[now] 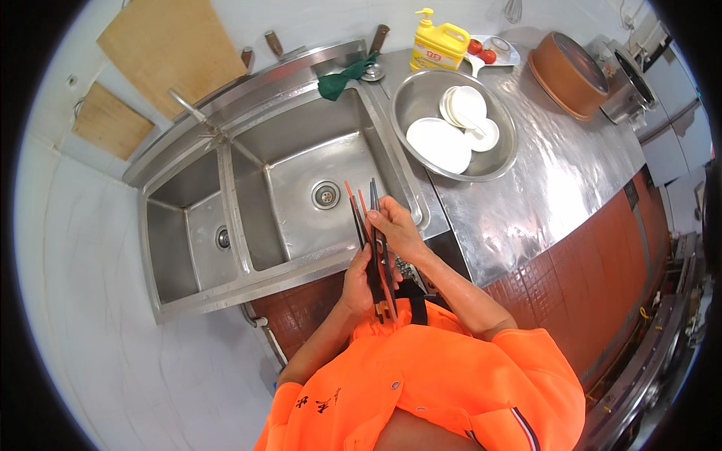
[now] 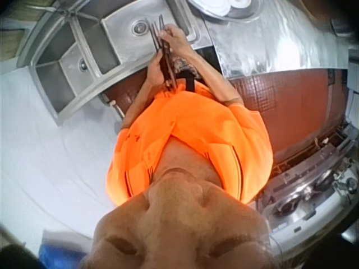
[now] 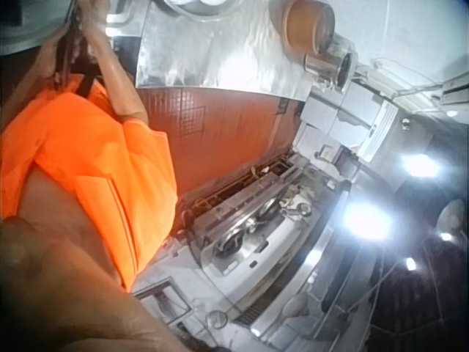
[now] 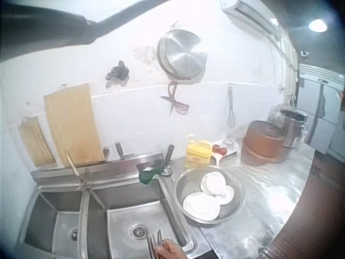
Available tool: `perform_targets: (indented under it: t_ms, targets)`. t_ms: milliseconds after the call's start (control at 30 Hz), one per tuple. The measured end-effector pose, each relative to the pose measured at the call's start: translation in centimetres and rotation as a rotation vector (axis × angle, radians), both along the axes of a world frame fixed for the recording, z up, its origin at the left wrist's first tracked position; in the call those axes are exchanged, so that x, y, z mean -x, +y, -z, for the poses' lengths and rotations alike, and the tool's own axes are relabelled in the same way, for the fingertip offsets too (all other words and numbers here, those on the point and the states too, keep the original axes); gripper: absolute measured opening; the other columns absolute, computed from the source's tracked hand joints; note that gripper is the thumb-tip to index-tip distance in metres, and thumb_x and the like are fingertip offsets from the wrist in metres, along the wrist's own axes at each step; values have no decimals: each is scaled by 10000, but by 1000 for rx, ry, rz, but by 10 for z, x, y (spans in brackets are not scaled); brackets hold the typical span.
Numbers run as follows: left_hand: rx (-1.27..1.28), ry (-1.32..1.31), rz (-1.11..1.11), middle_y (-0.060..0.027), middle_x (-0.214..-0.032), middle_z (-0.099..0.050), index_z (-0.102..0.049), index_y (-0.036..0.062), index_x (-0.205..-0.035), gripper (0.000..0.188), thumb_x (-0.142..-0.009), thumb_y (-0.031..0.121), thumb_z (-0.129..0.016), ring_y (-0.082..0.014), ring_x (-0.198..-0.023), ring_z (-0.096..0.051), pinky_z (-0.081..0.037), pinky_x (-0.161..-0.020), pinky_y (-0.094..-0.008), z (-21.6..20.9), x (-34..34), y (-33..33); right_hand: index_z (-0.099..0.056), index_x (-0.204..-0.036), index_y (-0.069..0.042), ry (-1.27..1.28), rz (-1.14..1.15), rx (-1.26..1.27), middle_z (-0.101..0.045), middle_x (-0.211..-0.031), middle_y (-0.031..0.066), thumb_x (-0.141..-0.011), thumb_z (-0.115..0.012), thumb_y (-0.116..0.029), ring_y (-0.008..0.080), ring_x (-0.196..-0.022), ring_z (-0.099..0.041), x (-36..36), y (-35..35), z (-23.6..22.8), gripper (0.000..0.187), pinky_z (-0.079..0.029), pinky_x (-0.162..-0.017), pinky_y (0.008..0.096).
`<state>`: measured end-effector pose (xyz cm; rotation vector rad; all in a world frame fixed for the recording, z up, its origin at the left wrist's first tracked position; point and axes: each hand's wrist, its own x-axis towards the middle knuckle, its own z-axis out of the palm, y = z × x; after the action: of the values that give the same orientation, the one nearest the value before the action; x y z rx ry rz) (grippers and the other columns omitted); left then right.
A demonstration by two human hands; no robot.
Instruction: The person rinses chopsticks and a spoon under a kitchen faucet, then places them into a metal dish rack. They proceed to pick up white bowls and plates from a stainless steel basin and stack them neatly inside the rack.
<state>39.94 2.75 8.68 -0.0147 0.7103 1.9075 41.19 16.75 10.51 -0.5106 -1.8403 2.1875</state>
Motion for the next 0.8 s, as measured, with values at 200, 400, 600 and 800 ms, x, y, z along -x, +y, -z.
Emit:
perform_targets:
  t_ms: [200,400,600,800]
  targets:
    - [71,104,62,-84,-809,-568,-469,89,-964,278,-962,367,-464,-247,-703,-626,-536,-556,-341,0,20,18,-496,-960,-43,118,243,-24,-536,-700,-2,-946,-509,-176,50,-603,-479,-7,7,-11,135,-384,-527,206]
    - [145,163,60,-51,-709,-502,-436,111,-940,276,-968,385,-454,-177,-529,-550,-450,-419,-269,-3,69,24,-514,-1009,-52,274,688,260,-481,-688,5,-962,-493,-193,66,-531,-419,-27,25,-43,150,-339,-457,186]
    - [259,305,312,3,-641,-425,-453,114,-921,242,-970,350,-473,-65,-429,-367,-301,-371,-204,-17,123,13,-504,-938,-51,257,832,489,-465,-645,10,-955,-494,-196,81,-454,-375,-71,26,-30,147,-275,-393,216]
    - [187,331,498,5,-643,-433,-482,83,-1042,271,-984,343,-436,-68,-424,-359,-293,-381,-207,-15,141,17,-502,-922,-65,298,895,528,-441,-621,5,-961,-478,-215,87,-446,-366,-110,2,-9,157,-264,-390,226]
